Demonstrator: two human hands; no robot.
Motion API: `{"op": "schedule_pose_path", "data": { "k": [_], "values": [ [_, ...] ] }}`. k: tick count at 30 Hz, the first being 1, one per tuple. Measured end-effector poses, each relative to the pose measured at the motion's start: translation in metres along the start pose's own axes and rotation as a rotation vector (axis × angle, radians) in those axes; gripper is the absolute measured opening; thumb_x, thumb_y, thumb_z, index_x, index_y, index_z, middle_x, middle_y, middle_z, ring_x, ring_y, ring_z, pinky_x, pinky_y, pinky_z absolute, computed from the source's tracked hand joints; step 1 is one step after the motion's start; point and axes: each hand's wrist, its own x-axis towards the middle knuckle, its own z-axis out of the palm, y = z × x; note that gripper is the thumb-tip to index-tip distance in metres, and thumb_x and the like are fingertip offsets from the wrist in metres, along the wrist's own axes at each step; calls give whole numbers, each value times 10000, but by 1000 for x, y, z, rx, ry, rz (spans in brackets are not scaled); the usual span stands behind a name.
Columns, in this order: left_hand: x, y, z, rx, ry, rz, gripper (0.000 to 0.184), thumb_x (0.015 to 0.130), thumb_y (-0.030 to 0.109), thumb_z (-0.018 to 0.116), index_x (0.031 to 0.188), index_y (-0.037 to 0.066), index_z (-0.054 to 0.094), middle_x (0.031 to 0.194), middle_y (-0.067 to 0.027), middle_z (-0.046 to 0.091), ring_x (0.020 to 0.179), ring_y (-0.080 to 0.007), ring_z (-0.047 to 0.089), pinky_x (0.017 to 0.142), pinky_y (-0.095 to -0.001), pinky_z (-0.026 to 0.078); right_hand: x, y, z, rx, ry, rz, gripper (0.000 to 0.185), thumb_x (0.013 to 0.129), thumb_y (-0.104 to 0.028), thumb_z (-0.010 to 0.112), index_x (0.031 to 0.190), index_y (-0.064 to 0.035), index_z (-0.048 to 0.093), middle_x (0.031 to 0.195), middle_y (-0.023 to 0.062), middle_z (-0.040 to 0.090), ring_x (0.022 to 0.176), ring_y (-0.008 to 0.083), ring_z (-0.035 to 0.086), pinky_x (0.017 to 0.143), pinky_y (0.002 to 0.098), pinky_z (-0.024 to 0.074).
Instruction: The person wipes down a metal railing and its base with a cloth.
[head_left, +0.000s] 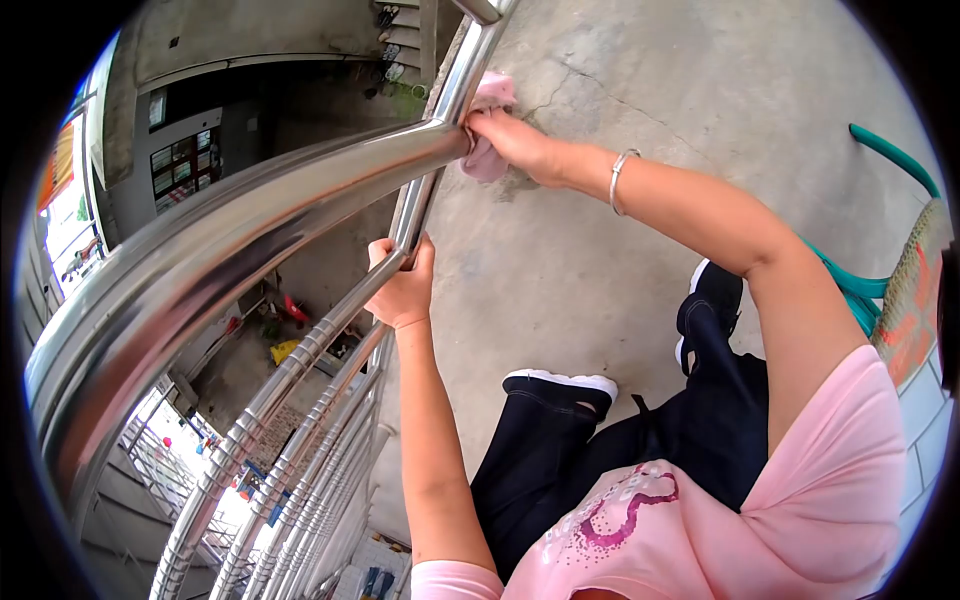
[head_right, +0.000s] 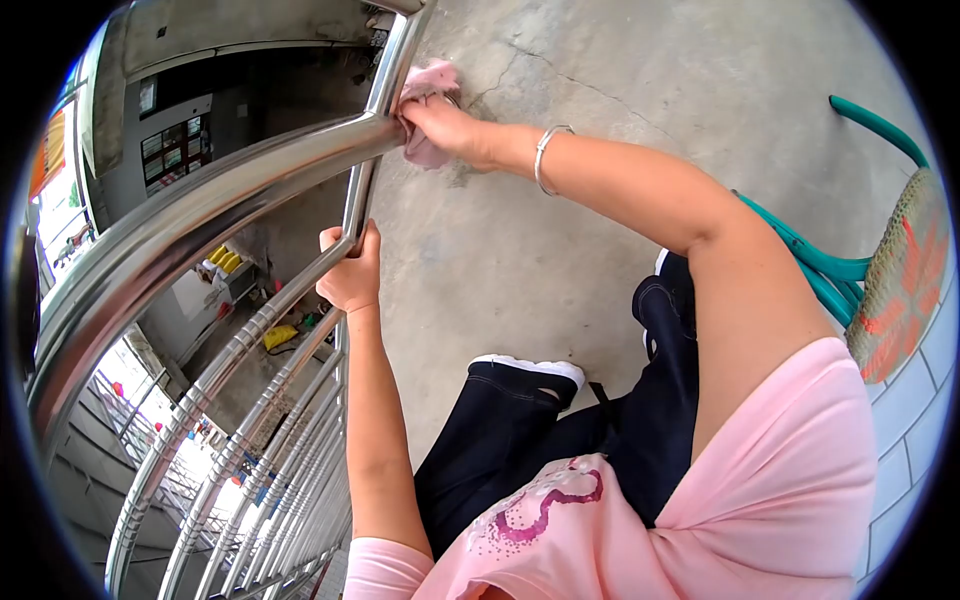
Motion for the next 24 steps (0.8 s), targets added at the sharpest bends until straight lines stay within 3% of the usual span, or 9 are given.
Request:
{"op": "schedule_pose_path", "data": {
  "k": [7,9,11,13,16,19,21,23,24],
  "values": [
    [0,2,-2,-21,17,8,359,698,429,752,730,141,539,488,11,524,468,-242,571,491,-369,462,-33,-3,8,-279,-154,-211,356,861,-167,513,1193,-58,447,1036,52,501,1014,127,468,883,293,404],
    [0,1,-1,-17,31,16,360,684,414,759,714,139,529,490,10,529,455,-224,564,473,-354,450,-45,-8,11,-183,-227,-161,464,795,-50,582,1234,-72,432,1032,50,504,1003,118,495,847,300,436],
    [1,1,-1,-12,48,25,362,669,399,767,698,136,519,491,8,534,443,-205,558,455,-339,438,-48,-5,12,-29,-89,-383,525,752,-14,631,1233,-43,421,1043,69,520,1003,131,525,827,310,458],
    [1,2,-1,-24,31,13,357,694,425,759,722,141,544,480,18,520,452,-227,563,484,-359,459,-23,10,2,-110,-134,-362,553,724,-36,692,1209,-63,428,1051,79,535,1015,162,540,854,348,453],
    [1,2,-1,-21,14,-4,356,689,420,765,720,141,545,477,22,520,447,-213,560,482,-350,456,6,25,-2,-570,79,-882,558,697,-162,770,1162,-119,465,1013,81,583,975,262,559,869,392,416],
    [1,1,0,-44,28,16,353,685,413,768,718,142,545,477,25,523,444,-203,558,480,-341,452,19,15,-11,-850,14,-799,532,688,-232,779,1110,-78,493,977,90,589,901,257,556,801,374,430],
    [1,2,1,-43,35,15,347,683,404,770,716,142,545,477,29,524,441,-196,555,479,-335,450,19,-10,-15,-947,-8,-792,415,659,-313,775,937,-60,597,822,100,626,850,276,582,788,340,433],
    [1,1,1,-63,35,13,344,685,400,769,715,141,544,477,32,523,440,-195,553,479,-334,450,19,-26,-17,-1210,-180,-498,274,638,-274,751,685,-39,620,670,98,615,761,268,601,788,317,435],
    [0,1,1,-60,36,9,344,685,400,769,715,141,544,477,32,523,440,-195,553,479,-334,450,34,-13,-25,-1157,-169,-597,225,598,-210,735,561,-42,590,597,67,596,715,249,601,766,311,440]
  ]
}}
